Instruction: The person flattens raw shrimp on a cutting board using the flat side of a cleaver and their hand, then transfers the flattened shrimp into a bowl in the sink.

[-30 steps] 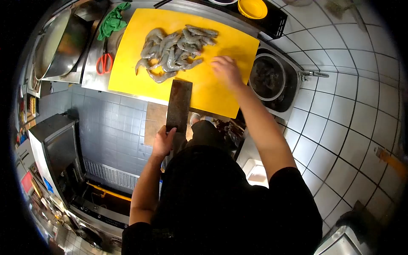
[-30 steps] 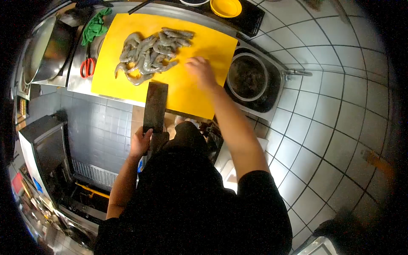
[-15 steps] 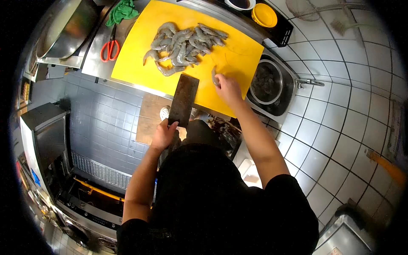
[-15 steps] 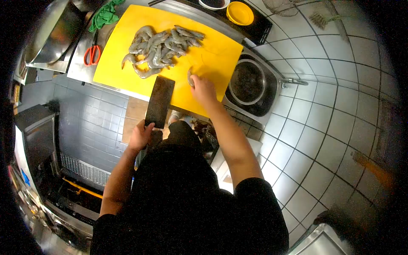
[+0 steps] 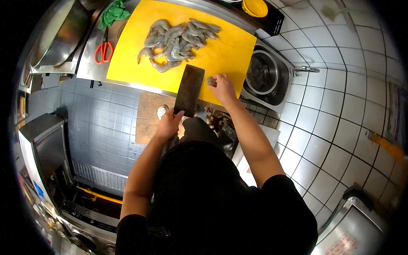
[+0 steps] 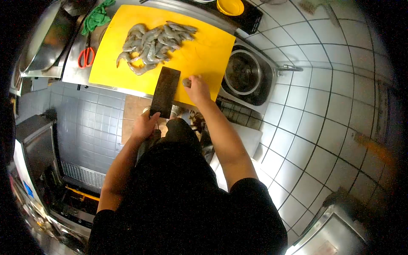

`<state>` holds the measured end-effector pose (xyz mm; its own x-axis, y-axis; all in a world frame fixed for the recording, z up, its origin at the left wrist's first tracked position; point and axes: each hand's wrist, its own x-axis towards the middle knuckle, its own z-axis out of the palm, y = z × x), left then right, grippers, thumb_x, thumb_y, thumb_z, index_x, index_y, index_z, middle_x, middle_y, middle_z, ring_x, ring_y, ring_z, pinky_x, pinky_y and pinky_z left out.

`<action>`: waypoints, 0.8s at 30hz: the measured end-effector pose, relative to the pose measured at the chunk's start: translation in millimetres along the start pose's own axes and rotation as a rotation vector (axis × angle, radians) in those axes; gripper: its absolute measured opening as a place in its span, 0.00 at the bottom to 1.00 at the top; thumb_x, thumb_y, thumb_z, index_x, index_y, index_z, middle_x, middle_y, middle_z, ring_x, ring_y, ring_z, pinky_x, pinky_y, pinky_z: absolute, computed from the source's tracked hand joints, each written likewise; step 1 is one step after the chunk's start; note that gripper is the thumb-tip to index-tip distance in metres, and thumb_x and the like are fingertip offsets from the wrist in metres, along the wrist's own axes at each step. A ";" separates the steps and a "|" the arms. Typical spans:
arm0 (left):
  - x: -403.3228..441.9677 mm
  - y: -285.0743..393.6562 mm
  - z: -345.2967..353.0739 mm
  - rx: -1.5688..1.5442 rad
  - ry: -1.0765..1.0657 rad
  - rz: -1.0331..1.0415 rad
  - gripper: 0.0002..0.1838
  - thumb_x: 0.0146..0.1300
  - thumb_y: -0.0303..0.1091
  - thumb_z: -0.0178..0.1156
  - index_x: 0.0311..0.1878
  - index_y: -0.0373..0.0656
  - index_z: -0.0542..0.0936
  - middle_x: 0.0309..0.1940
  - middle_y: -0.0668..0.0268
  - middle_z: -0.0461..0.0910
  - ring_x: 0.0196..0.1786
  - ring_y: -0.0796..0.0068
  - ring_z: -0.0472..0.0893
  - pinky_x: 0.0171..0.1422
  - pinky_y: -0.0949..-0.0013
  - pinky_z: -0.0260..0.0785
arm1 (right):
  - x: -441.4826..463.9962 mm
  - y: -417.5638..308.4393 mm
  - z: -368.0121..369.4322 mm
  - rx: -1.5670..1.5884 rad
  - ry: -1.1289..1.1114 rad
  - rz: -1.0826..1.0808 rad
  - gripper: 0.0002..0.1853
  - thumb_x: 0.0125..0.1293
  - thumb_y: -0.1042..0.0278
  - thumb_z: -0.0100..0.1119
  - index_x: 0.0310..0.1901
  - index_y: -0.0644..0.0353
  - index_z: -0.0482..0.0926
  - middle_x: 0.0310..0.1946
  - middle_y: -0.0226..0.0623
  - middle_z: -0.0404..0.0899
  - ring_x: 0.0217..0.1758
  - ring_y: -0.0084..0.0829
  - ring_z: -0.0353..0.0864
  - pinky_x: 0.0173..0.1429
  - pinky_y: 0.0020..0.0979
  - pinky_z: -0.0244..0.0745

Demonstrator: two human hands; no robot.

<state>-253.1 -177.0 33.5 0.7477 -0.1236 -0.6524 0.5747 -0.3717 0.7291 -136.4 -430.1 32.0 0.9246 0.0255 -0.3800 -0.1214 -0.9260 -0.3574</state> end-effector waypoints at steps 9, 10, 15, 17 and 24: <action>4.3 6.5 9.6 -0.053 0.024 0.092 0.19 0.77 0.45 0.63 0.41 0.35 0.76 0.21 0.62 0.77 0.19 0.71 0.79 0.24 0.63 0.71 | -31.2 -0.1 25.3 -0.430 0.214 -0.323 0.42 0.79 0.36 0.51 0.77 0.68 0.65 0.79 0.55 0.60 0.85 0.53 0.54 0.87 0.56 0.47; 5.3 6.2 10.9 -0.062 0.023 0.089 0.19 0.77 0.45 0.63 0.42 0.35 0.76 0.21 0.61 0.77 0.19 0.71 0.78 0.24 0.63 0.71 | -33.2 -2.0 27.4 -0.436 0.148 -0.295 0.43 0.80 0.35 0.47 0.79 0.68 0.61 0.81 0.55 0.56 0.87 0.52 0.49 0.88 0.55 0.42; 15.4 -8.5 21.5 -0.078 0.019 0.052 0.18 0.77 0.44 0.63 0.42 0.36 0.76 0.19 0.60 0.77 0.18 0.70 0.78 0.24 0.63 0.71 | -31.4 2.1 38.9 -0.378 0.074 -0.279 0.44 0.82 0.36 0.42 0.82 0.69 0.54 0.85 0.55 0.50 0.89 0.52 0.43 0.90 0.53 0.35; 20.6 -12.0 26.8 -0.043 0.051 0.068 0.18 0.77 0.44 0.63 0.43 0.36 0.77 0.19 0.59 0.78 0.18 0.69 0.79 0.24 0.62 0.72 | -32.0 3.5 39.7 -0.382 0.076 -0.277 0.44 0.82 0.37 0.42 0.82 0.69 0.54 0.85 0.54 0.49 0.90 0.50 0.44 0.90 0.53 0.36; 47.2 6.0 33.4 -0.010 0.098 0.094 0.21 0.76 0.47 0.63 0.48 0.32 0.79 0.25 0.48 0.84 0.25 0.54 0.85 0.30 0.55 0.76 | -32.8 4.0 37.4 -0.372 0.063 -0.282 0.45 0.81 0.36 0.43 0.82 0.69 0.54 0.85 0.54 0.49 0.89 0.50 0.44 0.90 0.53 0.36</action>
<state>-225.5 -215.8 0.2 0.8272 -0.0666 -0.5579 0.5034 -0.3534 0.7885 -180.7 -420.5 11.1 0.9244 0.2835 -0.2550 0.2649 -0.9585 -0.1053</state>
